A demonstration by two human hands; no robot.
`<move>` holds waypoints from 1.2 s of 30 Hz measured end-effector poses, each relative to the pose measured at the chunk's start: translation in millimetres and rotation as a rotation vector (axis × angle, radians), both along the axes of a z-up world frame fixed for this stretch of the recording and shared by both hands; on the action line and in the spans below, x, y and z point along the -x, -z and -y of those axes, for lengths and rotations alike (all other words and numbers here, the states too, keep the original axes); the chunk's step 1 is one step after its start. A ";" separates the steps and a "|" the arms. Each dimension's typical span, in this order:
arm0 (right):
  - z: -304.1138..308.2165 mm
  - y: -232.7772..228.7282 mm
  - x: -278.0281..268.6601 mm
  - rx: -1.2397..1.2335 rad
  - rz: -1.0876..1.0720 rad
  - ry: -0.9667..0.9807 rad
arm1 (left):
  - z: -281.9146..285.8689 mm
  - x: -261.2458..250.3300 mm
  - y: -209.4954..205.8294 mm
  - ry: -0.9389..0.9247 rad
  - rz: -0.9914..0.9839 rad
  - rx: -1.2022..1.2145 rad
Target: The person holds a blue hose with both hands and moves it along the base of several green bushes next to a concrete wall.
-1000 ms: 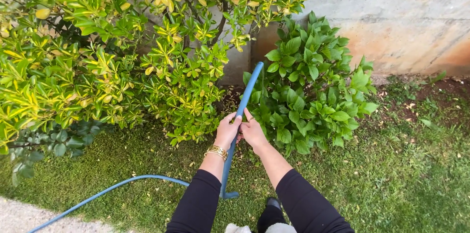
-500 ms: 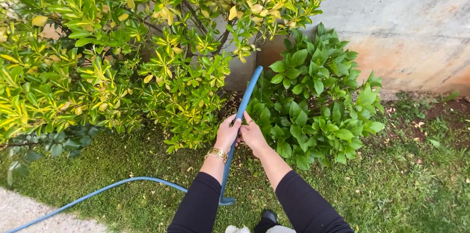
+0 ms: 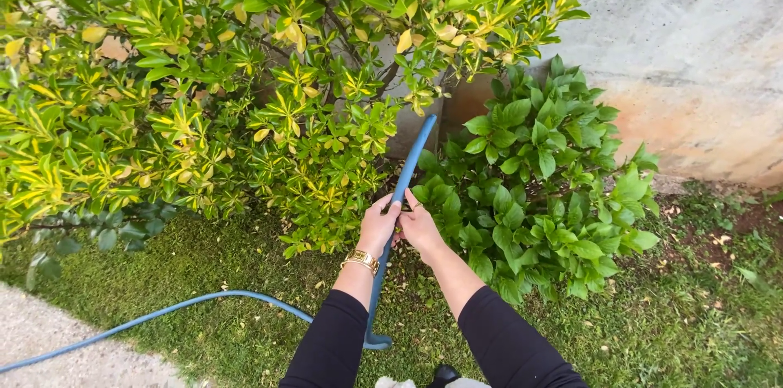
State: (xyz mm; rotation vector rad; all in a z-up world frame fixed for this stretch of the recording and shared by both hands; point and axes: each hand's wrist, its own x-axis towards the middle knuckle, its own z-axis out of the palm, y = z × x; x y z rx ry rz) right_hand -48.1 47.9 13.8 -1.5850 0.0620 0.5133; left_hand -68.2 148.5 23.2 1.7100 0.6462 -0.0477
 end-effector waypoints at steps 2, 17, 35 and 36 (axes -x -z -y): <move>-3.3 5.0 -1.9 -0.008 -0.001 -0.011 | -4.8 -0.5 3.3 -0.006 -0.004 -0.003; -18.8 -12.0 18.6 -0.012 0.009 -0.077 | -18.3 17.5 -0.4 -0.072 0.002 0.019; -10.9 -28.1 35.6 0.003 0.006 -0.081 | -13.1 28.6 -2.2 -0.031 0.008 0.005; -10.5 -29.8 36.4 -0.009 0.005 -0.077 | -12.0 27.5 -1.4 -0.028 0.007 0.006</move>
